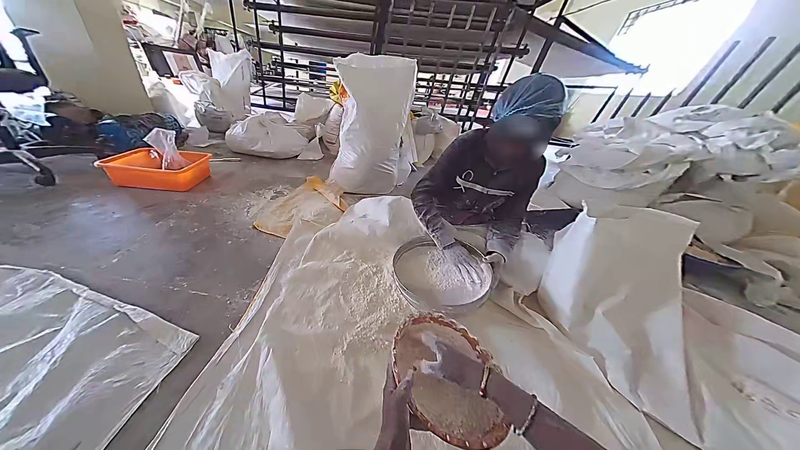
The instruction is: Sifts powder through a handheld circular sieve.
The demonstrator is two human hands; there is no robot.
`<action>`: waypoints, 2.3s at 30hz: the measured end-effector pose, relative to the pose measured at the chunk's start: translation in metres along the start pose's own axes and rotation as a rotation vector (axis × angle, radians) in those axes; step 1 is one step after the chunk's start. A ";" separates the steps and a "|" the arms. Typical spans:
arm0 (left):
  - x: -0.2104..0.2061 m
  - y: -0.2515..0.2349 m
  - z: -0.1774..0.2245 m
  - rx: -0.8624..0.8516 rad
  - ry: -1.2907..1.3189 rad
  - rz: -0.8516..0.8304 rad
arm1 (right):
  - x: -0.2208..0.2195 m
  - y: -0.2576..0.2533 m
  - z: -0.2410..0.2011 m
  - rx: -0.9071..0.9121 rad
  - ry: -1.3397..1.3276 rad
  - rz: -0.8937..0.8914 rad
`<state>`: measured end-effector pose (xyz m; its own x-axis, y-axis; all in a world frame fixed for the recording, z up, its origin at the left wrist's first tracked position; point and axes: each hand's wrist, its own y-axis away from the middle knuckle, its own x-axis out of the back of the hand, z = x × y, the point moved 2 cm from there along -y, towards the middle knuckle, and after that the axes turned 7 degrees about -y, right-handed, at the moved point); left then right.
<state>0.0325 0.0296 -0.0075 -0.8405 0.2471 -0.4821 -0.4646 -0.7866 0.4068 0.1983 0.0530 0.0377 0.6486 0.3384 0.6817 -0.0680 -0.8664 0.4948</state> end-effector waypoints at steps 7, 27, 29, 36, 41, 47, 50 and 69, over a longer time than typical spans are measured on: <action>0.004 -0.010 -0.010 0.042 0.043 0.009 | -0.035 0.034 -0.016 0.184 0.260 -0.173; -0.002 0.002 -0.003 0.081 0.088 -0.006 | 0.008 0.025 -0.033 -0.165 0.298 -0.019; -0.003 0.002 0.001 0.079 0.081 0.009 | 0.025 0.030 -0.025 -0.140 0.271 0.078; -0.003 -0.004 -0.006 0.071 0.042 -0.056 | 0.000 0.009 -0.014 0.145 0.043 -0.074; 0.003 0.002 -0.004 0.071 0.057 -0.015 | -0.023 0.029 -0.033 0.131 0.293 -0.321; -0.004 -0.005 0.000 0.077 0.108 0.022 | 0.013 0.047 -0.013 0.146 0.442 -0.215; 0.003 -0.008 0.002 0.069 0.128 0.064 | 0.035 0.056 -0.014 0.067 0.363 -0.238; 0.002 -0.008 0.003 0.030 0.081 0.034 | 0.009 0.011 -0.003 -0.014 0.054 0.053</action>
<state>0.0341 0.0384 -0.0095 -0.8313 0.1731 -0.5282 -0.4454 -0.7758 0.4469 0.2018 0.0480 0.0507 0.6019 0.3114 0.7353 -0.1127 -0.8785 0.4643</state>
